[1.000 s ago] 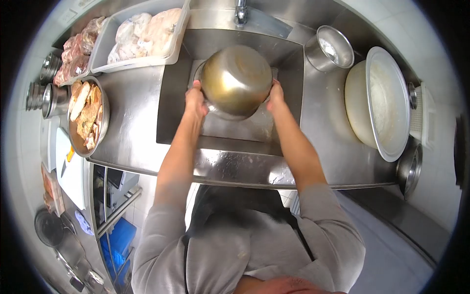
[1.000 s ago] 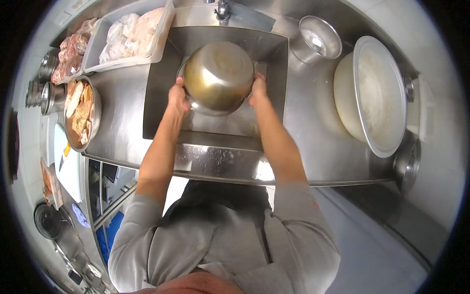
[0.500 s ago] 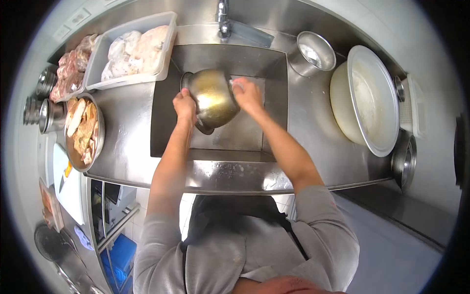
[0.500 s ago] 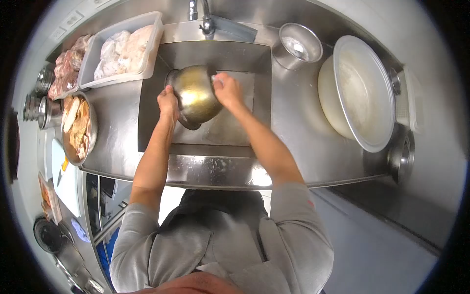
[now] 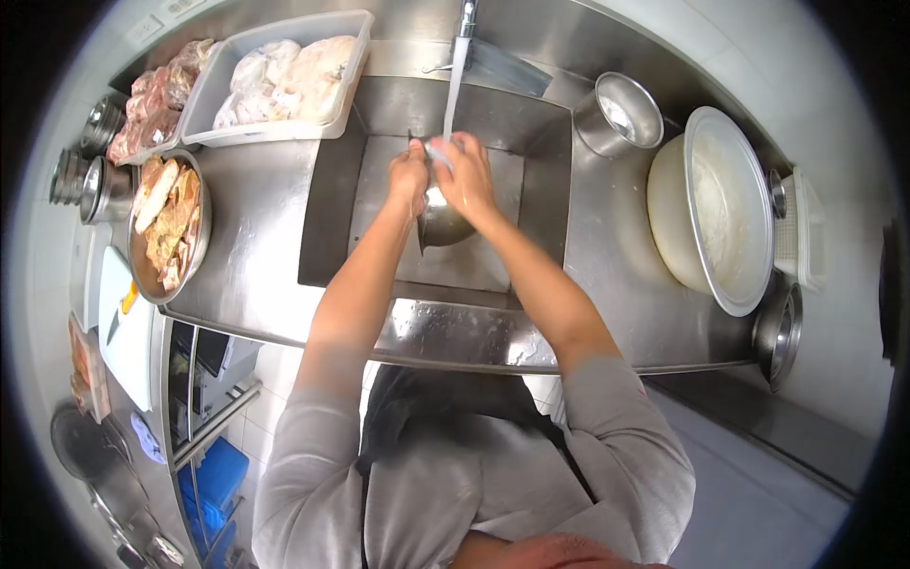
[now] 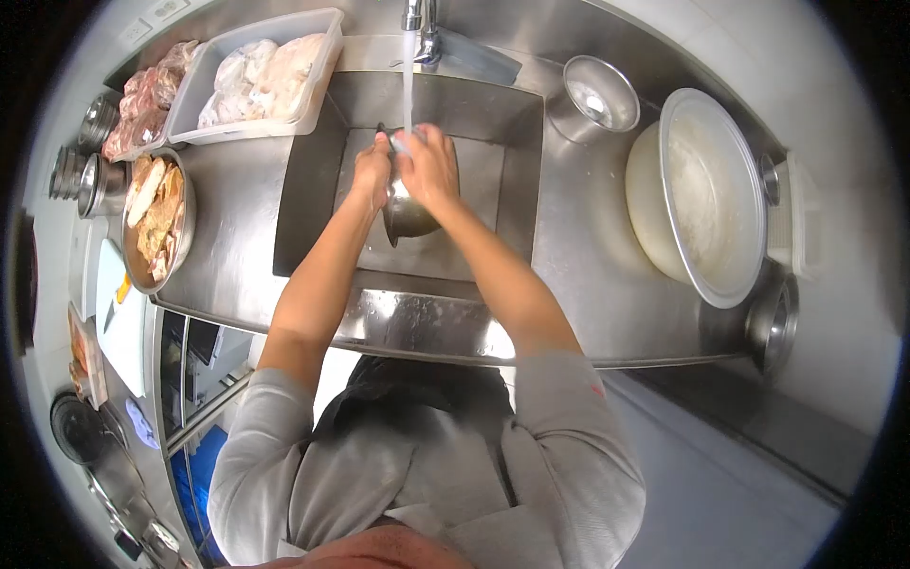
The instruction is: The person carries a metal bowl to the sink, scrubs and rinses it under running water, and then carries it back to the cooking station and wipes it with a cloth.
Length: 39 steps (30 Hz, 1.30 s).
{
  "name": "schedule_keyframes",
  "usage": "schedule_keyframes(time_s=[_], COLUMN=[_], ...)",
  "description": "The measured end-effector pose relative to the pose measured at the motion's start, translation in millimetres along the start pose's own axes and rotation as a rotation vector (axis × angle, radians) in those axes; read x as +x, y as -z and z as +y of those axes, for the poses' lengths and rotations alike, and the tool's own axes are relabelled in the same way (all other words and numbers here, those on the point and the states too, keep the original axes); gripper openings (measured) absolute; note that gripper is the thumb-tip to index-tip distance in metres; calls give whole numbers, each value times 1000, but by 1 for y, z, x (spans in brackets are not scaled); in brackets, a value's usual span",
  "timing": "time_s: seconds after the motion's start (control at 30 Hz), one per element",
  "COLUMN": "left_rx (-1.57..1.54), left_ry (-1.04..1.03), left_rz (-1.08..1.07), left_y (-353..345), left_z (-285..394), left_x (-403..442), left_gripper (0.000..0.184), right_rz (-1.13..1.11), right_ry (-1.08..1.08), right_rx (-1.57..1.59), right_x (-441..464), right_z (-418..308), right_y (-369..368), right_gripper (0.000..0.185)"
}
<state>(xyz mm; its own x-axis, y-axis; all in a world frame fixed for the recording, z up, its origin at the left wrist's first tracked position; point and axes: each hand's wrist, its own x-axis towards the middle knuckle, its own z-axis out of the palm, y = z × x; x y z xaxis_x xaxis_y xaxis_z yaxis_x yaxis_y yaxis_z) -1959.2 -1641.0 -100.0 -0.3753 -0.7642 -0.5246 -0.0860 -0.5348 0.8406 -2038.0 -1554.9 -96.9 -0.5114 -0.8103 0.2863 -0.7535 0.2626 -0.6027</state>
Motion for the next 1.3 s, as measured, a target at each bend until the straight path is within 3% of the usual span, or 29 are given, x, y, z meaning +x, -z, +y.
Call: schedule_keyframes(time_s=[0.1, 0.13, 0.2, 0.27, 0.37, 0.47, 0.5, 0.6, 0.67, 0.73, 0.8, 0.9, 0.93, 1.0, 1.03, 1.07, 1.13, 1.17, 1.23, 1.3], left_rx=[157, 225, 302, 377, 366, 282, 201, 145, 40, -92, -343, -530, -554, -522, -509, -321, -458, -468, -486, -371], left_ry=[-82, -124, -239, -358, -378, -223, -172, -60, -26, 33, 183, 154, 185, 100, 48, 62, 31, 43, 71, 53], left_rz=[-71, -105, -144, -179, -169, -135, -131, -145, -49, 63, 208, 257, 305, 229, 209, 416, 424, 411, 369, 446], left_y=[6, 8, 19, 35, 71, 65, 54, 27, 14, 3, 1, 16, 20, 57, 87, 58, 60, 61, 62, 57], left_z=[-11, -12, -9, -6, -16, 3, 7, -10, -25, -21, -21, -29, -20, -88, -110, -53, -52, -48, -44, -46], left_x=[4, -1, -22, -43, -42, -55, -55, -21, 2, 9, 11, 11, -4, 58, 77, 13, 2, -4, -14, -15], left_gripper=[49, 49, 49, 48, 47, 48, 48, 48, 49, 50, 51, 43, 41, 39, 38, 37, 38, 38, 39, 39], right_rz=[99, -7, -219, -405, -634, -714, -775, -402, -229, -102, 89, 171, 97, -107, -91, -77, 49, 8, -57, -78], right_ry=[146, 108, 21, -324, -551, -526, -416, -215, -188, 81, 224, -187, -384, -784, -783, -781, -705, -695, -674, -644], right_rx=[-148, -82, 61, 275, 496, 415, 308, 13, -1, -179, 19, 653, 816, 1142, 1172, 1199, 985, 893, 701, 565], right_x=[-25, -12, 30, 70, 89, 77, 85, 65, 33, -8, -38, -27, -16, 18, 35, 47, 66, 73, 85, 82], right_z=[-2, 0, 13, 42, 129, 138, 134, 35, -8, -12, 9, 23, 22, 14, 22, 28, 4, 4, 1, -9], right_y=[2, 6, 12, 8, -30, -36, -42, -6, 12, 10, -6, -30, -25, -17, -31, -46, -34, -38, -36, -29], right_gripper=[32, 32, 32, 30, 34, 36, 37, 35, 35, 36, 44, 48, 44, 36, 30, 25, 14, 12, 15, 30])
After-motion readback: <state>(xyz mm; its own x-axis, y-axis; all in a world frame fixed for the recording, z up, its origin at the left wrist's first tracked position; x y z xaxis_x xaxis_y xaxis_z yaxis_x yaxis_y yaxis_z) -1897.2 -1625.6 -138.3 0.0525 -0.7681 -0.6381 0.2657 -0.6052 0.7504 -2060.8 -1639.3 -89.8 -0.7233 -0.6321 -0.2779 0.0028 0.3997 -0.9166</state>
